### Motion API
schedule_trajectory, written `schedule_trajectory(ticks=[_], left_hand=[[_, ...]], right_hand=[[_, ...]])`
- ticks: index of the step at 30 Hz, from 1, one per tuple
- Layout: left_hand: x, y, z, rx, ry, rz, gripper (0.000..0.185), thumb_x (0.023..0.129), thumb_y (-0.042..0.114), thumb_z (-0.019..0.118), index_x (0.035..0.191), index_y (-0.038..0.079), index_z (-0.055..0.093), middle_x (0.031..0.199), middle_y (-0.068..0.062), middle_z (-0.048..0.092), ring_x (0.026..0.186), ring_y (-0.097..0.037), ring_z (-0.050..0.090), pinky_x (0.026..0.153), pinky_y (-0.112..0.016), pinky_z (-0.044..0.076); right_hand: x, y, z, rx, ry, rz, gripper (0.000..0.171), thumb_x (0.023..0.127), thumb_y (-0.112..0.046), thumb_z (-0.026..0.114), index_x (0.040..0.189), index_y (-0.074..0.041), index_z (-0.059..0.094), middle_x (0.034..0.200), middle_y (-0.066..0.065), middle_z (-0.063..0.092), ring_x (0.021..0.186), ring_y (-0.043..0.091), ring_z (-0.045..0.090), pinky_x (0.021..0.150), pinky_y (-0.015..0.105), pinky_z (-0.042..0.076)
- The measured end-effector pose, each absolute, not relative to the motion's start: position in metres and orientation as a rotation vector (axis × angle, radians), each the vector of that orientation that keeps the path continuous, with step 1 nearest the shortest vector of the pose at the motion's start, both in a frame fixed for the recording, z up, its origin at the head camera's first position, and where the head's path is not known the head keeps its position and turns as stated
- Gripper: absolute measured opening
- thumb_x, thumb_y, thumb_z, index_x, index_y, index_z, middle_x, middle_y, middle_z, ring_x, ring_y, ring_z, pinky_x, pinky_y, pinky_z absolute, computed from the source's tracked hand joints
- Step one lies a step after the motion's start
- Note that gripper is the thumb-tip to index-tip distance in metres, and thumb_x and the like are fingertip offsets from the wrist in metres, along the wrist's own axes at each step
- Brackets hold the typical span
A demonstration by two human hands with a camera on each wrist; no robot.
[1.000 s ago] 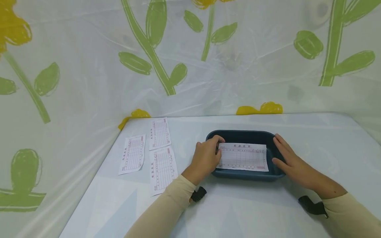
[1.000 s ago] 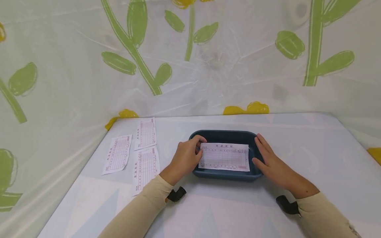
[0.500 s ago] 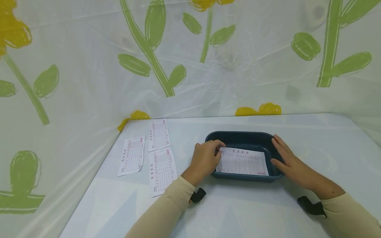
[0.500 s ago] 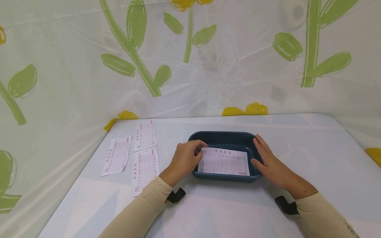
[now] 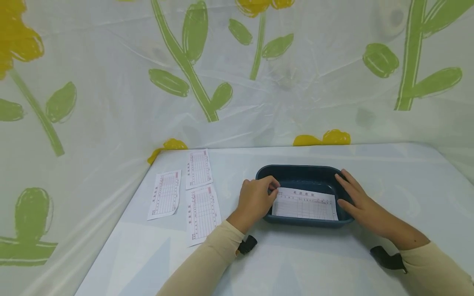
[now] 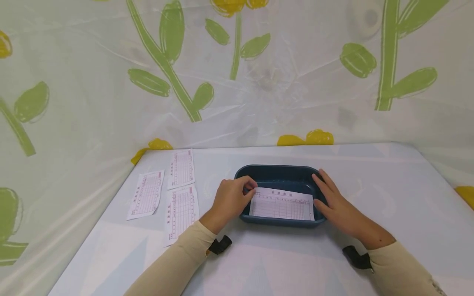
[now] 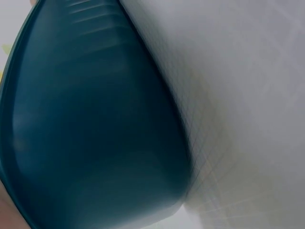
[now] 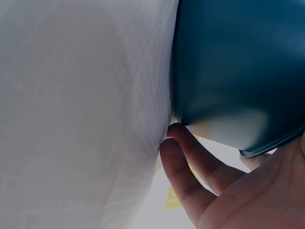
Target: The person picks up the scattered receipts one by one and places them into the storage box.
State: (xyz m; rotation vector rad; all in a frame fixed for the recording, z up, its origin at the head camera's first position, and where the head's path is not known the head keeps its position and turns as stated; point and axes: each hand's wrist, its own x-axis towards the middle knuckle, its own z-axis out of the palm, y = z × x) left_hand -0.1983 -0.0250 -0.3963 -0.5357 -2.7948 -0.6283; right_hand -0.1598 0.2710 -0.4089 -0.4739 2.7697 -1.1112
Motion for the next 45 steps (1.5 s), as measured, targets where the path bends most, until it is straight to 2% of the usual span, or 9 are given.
schedule_trajectory(ticks=[8,18,28,37,45], left_hand=[[-0.198,-0.023,-0.397,-0.533,-2.78,-0.578,0.007,0.093,0.026,0.072,0.097,0.024,0.076,0.091,0.011,0.078,0.079,-0.008,0.066,0.074,-0.027,0.038],[-0.198,-0.024,-0.396,-0.527,-2.783,-0.511,0.013,0.095,0.028,0.069,0.102,0.022,0.078,0.094,0.009,0.078,0.073,-0.009,0.062,0.07,-0.025,0.038],[-0.198,-0.026,-0.395,-0.559,-2.792,-0.432,0.018,0.096,0.029,0.067,0.109,0.022,0.077,0.103,0.007,0.078,0.08,-0.008,0.067,0.068,-0.024,0.039],[-0.198,-0.029,-0.393,-0.567,-2.774,-0.428,0.018,0.097,0.028,0.065,0.11,0.023,0.076,0.102,0.006,0.077,0.091,-0.012,0.07,0.071,-0.028,0.043],[-0.2,-0.034,-0.388,-0.582,-2.688,-0.462,0.017,0.096,0.027,0.065,0.108,0.022,0.076,0.103,0.004,0.076,0.092,-0.014,0.07,0.075,-0.032,0.048]], right_hand=[[-0.16,0.272,-0.411,-0.496,2.785,-1.111,0.071,0.106,-0.028,0.046,0.162,-0.018,0.003,0.167,0.015,-0.014,0.15,0.052,-0.004,0.102,0.083,0.013],[-0.161,0.271,-0.41,-0.507,2.792,-1.106,0.071,0.106,-0.028,0.046,0.162,-0.017,0.004,0.167,0.015,-0.014,0.15,0.053,-0.004,0.102,0.083,0.013],[-0.16,0.271,-0.412,-0.506,2.777,-1.117,0.071,0.106,-0.028,0.045,0.162,-0.018,0.003,0.167,0.016,-0.014,0.15,0.053,-0.005,0.103,0.083,0.011],[-0.158,0.271,-0.411,-0.486,2.759,-1.124,0.071,0.106,-0.027,0.047,0.162,-0.017,0.005,0.167,0.016,-0.014,0.15,0.053,-0.005,0.102,0.083,0.013],[-0.158,0.27,-0.409,-0.498,2.772,-1.12,0.07,0.106,-0.027,0.046,0.162,-0.017,0.006,0.168,0.015,-0.013,0.15,0.052,-0.005,0.102,0.083,0.013]])
